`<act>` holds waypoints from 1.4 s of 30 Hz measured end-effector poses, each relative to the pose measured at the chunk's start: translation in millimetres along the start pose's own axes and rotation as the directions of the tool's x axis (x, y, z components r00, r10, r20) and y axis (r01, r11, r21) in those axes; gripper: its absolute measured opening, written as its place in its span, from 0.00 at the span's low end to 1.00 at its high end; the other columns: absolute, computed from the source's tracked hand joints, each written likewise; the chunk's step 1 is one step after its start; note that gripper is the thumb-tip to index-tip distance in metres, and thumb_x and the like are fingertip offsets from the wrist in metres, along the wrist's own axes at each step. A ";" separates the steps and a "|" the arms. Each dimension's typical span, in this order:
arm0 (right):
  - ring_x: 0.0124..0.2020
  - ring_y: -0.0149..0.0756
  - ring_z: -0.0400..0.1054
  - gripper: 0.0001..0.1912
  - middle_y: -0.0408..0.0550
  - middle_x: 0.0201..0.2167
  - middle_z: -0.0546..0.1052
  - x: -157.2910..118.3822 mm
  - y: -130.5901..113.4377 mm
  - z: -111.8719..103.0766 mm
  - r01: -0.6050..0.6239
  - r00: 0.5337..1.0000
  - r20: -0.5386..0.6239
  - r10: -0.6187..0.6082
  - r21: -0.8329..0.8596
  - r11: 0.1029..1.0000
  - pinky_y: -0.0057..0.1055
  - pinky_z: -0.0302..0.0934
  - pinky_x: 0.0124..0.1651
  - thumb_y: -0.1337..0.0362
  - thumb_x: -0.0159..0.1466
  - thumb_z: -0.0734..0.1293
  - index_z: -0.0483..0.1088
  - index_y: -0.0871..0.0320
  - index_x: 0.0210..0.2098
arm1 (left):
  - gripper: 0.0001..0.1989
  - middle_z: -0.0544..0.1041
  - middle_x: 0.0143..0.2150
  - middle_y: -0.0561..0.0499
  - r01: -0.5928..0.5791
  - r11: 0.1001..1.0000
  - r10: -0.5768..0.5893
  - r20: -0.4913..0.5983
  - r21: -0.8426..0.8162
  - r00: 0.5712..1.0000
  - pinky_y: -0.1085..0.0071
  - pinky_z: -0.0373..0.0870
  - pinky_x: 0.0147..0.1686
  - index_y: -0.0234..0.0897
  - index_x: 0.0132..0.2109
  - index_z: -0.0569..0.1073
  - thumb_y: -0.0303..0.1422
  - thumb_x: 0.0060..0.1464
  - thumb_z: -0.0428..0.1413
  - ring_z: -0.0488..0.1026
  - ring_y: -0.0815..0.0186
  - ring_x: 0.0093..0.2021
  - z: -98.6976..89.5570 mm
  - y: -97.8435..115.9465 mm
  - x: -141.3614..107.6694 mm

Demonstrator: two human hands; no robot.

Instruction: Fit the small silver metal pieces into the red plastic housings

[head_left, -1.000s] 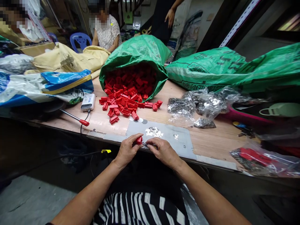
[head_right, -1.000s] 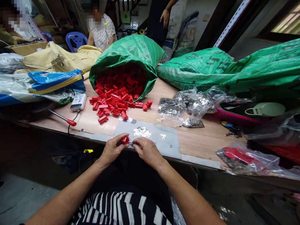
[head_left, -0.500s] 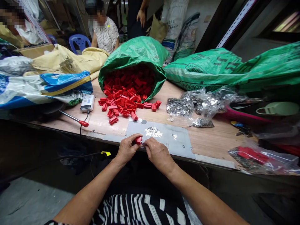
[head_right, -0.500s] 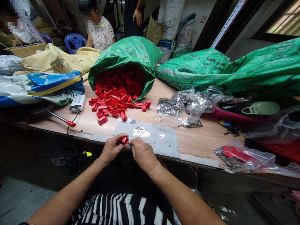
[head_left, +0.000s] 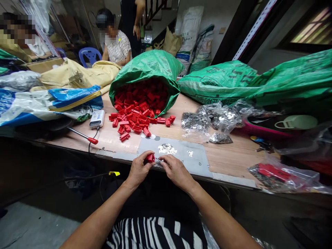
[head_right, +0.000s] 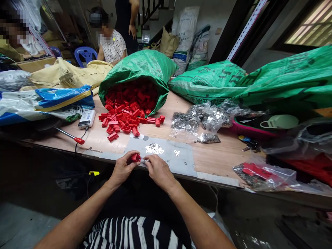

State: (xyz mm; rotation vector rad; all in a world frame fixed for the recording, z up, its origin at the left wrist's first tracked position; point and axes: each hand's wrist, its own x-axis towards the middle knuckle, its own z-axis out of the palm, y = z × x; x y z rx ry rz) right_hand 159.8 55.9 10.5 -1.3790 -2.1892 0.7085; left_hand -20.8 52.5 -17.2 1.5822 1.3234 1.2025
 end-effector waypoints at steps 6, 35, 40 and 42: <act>0.40 0.35 0.67 0.10 0.47 0.41 0.72 -12.0 8.7 -6.1 0.028 0.999 -0.048 -0.018 0.208 0.978 0.34 0.61 0.45 0.66 0.67 0.57 0.64 0.53 0.47 | 0.14 0.76 0.36 0.54 0.079 0.991 -0.084 -0.045 -0.107 0.995 0.71 0.67 0.40 0.40 0.42 0.72 0.29 0.46 0.61 0.72 0.67 0.35 2.0 8.8 -4.4; 0.38 0.35 0.69 0.07 0.47 0.37 0.74 -5.7 3.2 -15.6 0.070 0.997 -0.014 -0.069 0.088 0.994 0.32 0.62 0.43 0.67 0.65 0.61 0.69 0.56 0.41 | 0.19 0.78 0.38 0.53 0.176 0.948 -0.181 0.007 -0.265 0.983 0.70 0.70 0.41 0.41 0.46 0.71 0.28 0.45 0.63 0.75 0.67 0.37 -2.9 9.4 -2.0; 0.39 0.36 0.70 0.09 0.48 0.38 0.76 -2.7 8.5 -4.3 0.084 0.996 -0.026 -0.085 -0.039 0.996 0.33 0.64 0.46 0.68 0.64 0.63 0.73 0.55 0.42 | 0.18 0.77 0.45 0.51 0.013 0.998 -0.020 0.106 0.068 0.994 0.66 0.69 0.48 0.43 0.49 0.73 0.27 0.49 0.59 0.74 0.64 0.43 -2.6 1.5 2.3; 0.39 0.35 0.71 0.09 0.48 0.37 0.76 -1.6 8.8 -1.4 0.087 0.996 -0.007 -0.088 -0.055 0.995 0.32 0.64 0.46 0.68 0.64 0.63 0.73 0.55 0.42 | 0.18 0.78 0.46 0.51 -0.024 0.995 0.012 0.124 0.097 0.992 0.65 0.68 0.51 0.42 0.49 0.73 0.26 0.49 0.59 0.74 0.63 0.45 -2.8 1.9 3.4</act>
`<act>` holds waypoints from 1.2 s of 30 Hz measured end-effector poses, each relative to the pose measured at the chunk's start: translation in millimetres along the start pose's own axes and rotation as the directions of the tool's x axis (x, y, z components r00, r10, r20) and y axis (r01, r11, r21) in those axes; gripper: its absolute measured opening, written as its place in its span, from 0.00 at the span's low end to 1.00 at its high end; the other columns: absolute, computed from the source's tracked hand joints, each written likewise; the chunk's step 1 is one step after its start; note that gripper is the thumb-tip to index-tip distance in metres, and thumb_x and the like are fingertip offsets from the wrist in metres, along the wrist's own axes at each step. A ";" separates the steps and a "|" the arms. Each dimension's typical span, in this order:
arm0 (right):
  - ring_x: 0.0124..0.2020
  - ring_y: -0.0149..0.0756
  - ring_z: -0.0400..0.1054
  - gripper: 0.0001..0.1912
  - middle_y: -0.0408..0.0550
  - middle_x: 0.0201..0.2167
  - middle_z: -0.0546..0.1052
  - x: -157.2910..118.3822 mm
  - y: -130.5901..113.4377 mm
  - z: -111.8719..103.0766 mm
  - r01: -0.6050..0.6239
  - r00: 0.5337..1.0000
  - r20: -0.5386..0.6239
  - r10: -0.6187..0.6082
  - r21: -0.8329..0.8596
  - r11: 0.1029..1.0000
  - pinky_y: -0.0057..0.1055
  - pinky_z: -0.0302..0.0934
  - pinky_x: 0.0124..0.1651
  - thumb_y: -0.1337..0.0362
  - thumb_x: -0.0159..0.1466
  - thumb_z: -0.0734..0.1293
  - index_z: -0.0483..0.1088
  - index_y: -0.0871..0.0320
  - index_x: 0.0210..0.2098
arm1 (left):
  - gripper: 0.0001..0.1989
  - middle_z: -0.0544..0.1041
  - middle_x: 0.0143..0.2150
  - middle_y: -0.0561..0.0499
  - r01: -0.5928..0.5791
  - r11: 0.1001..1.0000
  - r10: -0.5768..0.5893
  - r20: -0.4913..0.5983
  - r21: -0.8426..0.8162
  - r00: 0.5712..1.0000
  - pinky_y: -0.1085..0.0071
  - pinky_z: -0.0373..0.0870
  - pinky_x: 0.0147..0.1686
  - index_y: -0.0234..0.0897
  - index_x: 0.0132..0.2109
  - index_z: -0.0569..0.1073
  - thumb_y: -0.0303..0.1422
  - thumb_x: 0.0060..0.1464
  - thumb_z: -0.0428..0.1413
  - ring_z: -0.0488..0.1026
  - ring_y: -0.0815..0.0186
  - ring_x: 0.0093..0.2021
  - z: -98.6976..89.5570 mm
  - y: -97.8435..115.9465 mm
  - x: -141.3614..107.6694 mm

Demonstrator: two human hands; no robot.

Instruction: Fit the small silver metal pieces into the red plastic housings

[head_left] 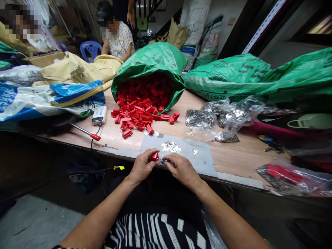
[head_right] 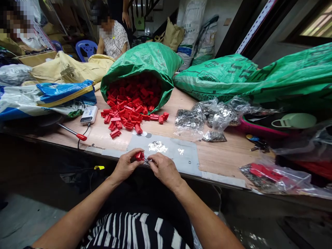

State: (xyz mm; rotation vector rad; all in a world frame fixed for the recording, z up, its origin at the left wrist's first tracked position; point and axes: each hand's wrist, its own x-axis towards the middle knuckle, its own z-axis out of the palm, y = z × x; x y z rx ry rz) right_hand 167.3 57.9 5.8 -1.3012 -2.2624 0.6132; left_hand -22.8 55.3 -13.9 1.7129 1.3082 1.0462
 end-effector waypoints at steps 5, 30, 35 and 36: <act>0.39 0.35 0.71 0.10 0.48 0.38 0.76 2.5 0.3 3.4 0.013 0.999 0.031 -0.013 -0.007 1.000 0.31 0.64 0.45 0.69 0.64 0.63 0.74 0.55 0.43 | 0.19 0.78 0.47 0.51 -0.037 0.999 0.037 0.006 0.023 0.999 0.61 0.66 0.56 0.43 0.50 0.73 0.25 0.50 0.58 0.75 0.63 0.46 -0.8 1.2 0.0; 0.37 0.35 0.69 0.08 0.46 0.36 0.73 5.8 -23.0 7.6 -0.154 0.986 0.040 0.160 -0.126 0.980 0.29 0.61 0.40 0.70 0.64 0.62 0.72 0.56 0.38 | 0.16 0.79 0.44 0.51 -0.070 0.997 0.070 -0.003 0.025 0.998 0.68 0.70 0.46 0.40 0.47 0.74 0.25 0.49 0.58 0.75 0.65 0.43 1.6 -6.5 0.1; 0.41 0.35 0.68 0.10 0.47 0.38 0.73 3.2 -10.6 2.9 -0.107 0.994 0.044 0.104 0.056 0.993 0.31 0.61 0.45 0.67 0.66 0.60 0.71 0.54 0.44 | 0.15 0.78 0.43 0.51 -0.010 1.000 0.009 -0.032 -0.023 0.999 0.67 0.68 0.46 0.41 0.46 0.73 0.27 0.49 0.58 0.74 0.65 0.42 2.7 -3.2 -3.1; 0.42 0.35 0.67 0.10 0.47 0.39 0.72 2.1 -8.1 1.1 -0.081 0.997 0.022 0.079 0.103 0.991 0.32 0.61 0.46 0.67 0.66 0.59 0.70 0.54 0.45 | 0.15 0.77 0.41 0.52 0.009 0.999 -0.011 -0.037 -0.040 0.999 0.68 0.68 0.45 0.41 0.46 0.72 0.28 0.49 0.58 0.73 0.65 0.40 2.9 -1.2 -3.8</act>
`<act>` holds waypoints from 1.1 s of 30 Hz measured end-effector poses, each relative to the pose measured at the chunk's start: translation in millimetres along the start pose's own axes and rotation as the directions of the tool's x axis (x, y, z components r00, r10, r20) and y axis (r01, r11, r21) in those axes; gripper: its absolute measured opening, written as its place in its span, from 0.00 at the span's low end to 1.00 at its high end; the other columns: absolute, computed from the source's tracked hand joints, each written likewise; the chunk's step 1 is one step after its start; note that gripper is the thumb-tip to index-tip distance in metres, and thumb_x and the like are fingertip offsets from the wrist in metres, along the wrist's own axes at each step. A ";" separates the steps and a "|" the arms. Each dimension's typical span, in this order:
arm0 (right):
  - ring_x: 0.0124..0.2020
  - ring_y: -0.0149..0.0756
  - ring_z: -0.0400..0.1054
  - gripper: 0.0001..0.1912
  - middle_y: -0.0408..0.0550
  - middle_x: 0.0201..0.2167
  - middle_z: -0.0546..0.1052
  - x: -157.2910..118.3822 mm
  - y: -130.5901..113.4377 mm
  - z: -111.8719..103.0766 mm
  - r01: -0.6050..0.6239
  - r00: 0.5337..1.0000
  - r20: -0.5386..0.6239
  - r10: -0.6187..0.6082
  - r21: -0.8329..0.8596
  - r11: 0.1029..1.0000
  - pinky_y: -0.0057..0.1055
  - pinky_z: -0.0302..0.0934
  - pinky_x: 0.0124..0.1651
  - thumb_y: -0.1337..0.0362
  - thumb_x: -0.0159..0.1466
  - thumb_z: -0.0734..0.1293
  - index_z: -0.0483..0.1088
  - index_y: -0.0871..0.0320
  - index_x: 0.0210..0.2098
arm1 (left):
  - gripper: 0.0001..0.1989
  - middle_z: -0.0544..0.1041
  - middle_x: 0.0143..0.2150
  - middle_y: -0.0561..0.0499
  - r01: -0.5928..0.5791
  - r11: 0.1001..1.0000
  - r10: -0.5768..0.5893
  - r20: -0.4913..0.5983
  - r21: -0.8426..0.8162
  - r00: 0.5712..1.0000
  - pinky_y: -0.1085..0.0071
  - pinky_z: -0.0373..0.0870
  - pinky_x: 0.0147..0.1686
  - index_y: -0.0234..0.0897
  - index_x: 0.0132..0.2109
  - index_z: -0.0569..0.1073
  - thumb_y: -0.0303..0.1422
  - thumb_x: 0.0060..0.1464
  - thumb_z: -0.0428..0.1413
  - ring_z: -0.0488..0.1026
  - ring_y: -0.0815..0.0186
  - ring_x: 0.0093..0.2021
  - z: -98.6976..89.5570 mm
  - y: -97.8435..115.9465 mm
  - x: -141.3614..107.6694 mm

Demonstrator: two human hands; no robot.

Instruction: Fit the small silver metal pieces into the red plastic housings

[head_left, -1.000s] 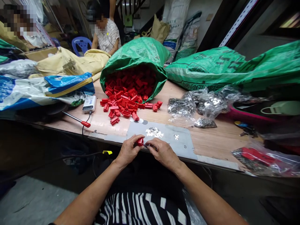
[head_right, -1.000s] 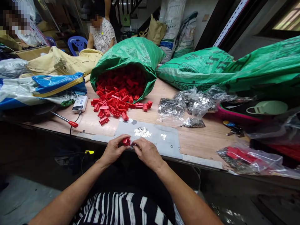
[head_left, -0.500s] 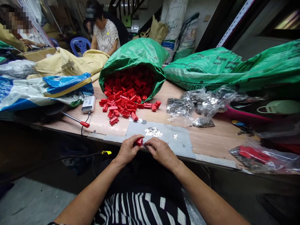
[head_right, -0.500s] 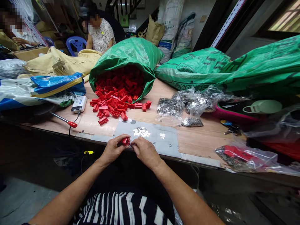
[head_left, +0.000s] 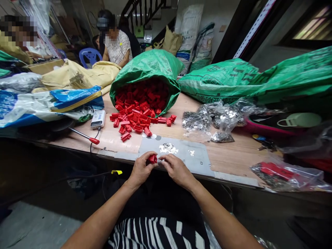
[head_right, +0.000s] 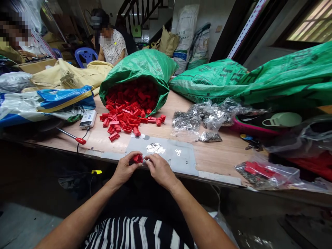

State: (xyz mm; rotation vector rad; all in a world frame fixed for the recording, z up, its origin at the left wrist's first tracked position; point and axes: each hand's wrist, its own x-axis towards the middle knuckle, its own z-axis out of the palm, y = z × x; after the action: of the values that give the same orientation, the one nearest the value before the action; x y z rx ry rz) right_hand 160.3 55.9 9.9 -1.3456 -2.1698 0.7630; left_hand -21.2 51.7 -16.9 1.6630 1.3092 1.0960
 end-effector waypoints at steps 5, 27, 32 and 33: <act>0.33 0.32 0.66 0.10 0.46 0.37 0.72 -8.8 4.7 -8.7 0.028 1.000 -0.011 -0.027 0.234 0.972 0.32 0.62 0.41 0.65 0.68 0.55 0.64 0.56 0.46 | 0.14 0.75 0.36 0.54 0.148 0.918 -0.176 -0.042 -0.368 0.984 0.71 0.68 0.40 0.40 0.42 0.69 0.32 0.47 0.62 0.73 0.68 0.36 2.0 16.2 -1.6; 0.33 0.34 0.71 0.18 0.47 0.33 0.77 -10.9 -9.5 -10.1 0.062 0.998 0.013 -0.068 0.288 0.956 0.29 0.65 0.38 0.56 0.70 0.55 0.70 0.56 0.49 | 0.05 0.78 0.34 0.48 0.400 -0.063 -0.448 0.384 -0.914 0.807 0.60 0.69 0.55 0.32 0.31 0.72 0.29 0.54 0.58 0.78 0.63 0.39 12.2 37.9 -15.0; 0.22 0.29 0.59 0.17 0.40 0.22 0.67 -17.9 -5.8 -11.1 -0.038 0.997 0.082 0.005 0.398 0.917 0.25 0.58 0.27 0.53 0.69 0.56 0.69 0.56 0.46 | 0.10 0.75 0.29 0.54 0.409 0.031 -0.390 0.365 -0.912 0.845 0.63 0.69 0.52 0.35 0.27 0.69 0.30 0.48 0.63 0.75 0.69 0.36 16.9 37.3 -20.1; 0.23 0.29 0.59 0.16 0.40 0.22 0.67 -21.2 -4.2 -11.3 -0.051 0.995 0.096 0.013 0.406 0.913 0.25 0.58 0.28 0.53 0.68 0.58 0.69 0.56 0.44 | 0.11 0.74 0.28 0.54 0.431 0.059 -0.375 0.380 -0.901 0.846 0.66 0.69 0.49 0.34 0.27 0.68 0.31 0.48 0.64 0.74 0.70 0.34 18.1 37.2 -22.1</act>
State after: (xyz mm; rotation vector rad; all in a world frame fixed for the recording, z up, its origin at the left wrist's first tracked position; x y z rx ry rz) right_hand 173.5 37.5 18.9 -1.1466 -1.9126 1.2335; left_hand 6.0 21.6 6.8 0.2298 0.5868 1.1003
